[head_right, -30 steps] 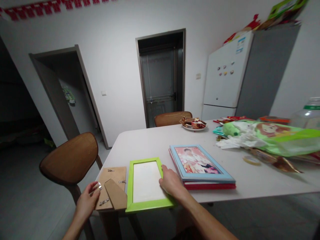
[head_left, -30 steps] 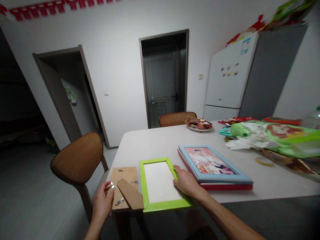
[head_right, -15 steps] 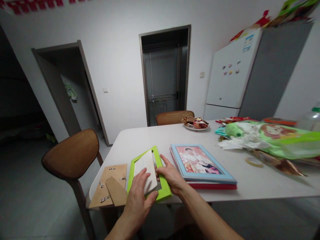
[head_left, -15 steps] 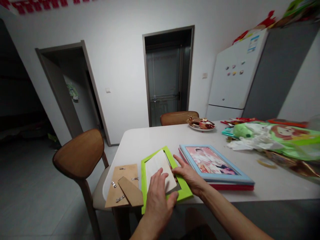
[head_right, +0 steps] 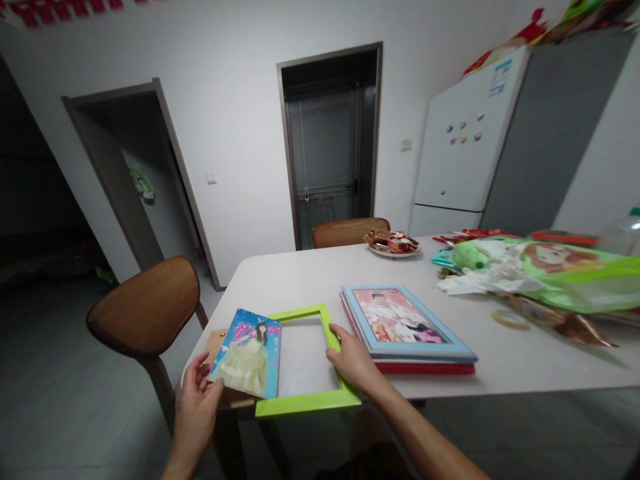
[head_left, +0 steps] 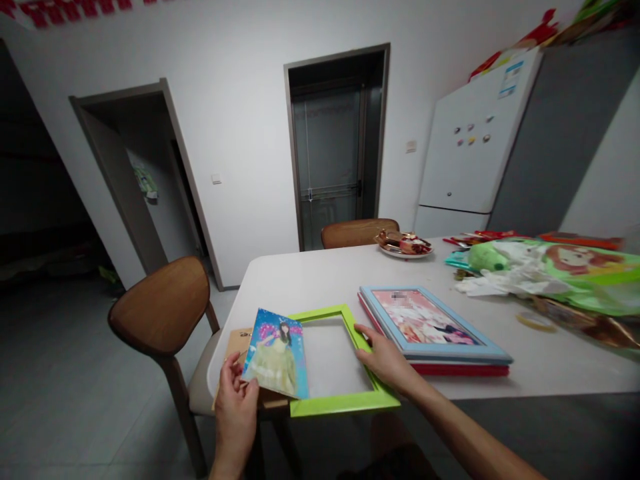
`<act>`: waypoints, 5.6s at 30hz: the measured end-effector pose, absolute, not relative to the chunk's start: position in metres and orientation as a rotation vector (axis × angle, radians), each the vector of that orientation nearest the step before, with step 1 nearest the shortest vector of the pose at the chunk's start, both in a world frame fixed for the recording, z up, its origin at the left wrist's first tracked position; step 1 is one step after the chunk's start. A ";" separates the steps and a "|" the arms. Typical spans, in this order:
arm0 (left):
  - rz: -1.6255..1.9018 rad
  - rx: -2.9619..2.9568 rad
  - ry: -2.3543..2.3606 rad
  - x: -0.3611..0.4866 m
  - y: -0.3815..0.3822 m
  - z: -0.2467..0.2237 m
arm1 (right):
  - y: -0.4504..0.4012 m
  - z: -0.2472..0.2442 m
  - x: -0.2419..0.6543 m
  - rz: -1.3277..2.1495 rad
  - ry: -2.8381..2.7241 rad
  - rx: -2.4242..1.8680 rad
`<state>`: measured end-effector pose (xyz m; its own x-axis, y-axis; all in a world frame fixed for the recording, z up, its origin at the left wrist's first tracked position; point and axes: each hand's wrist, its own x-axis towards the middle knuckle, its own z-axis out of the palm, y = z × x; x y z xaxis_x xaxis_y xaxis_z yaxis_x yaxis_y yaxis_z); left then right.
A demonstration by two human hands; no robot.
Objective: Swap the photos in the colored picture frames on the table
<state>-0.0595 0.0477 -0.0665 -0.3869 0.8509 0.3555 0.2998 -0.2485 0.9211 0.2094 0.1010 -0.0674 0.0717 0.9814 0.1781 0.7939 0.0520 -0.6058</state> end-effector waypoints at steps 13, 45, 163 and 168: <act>1.261 1.747 1.858 -0.074 0.040 -0.095 | 0.102 -0.085 0.207 0.113 -1.990 -1.885; 1.793 0.967 1.121 -0.006 0.056 -0.053 | 0.091 -0.062 0.111 1.496 -0.833 -1.091; 0.721 2.378 1.444 -0.003 0.042 -0.083 | 0.132 -0.078 0.196 0.028 -2.141 -1.732; 0.705 2.387 1.447 -0.004 0.044 -0.083 | 0.130 -0.075 0.193 0.013 -2.131 -1.775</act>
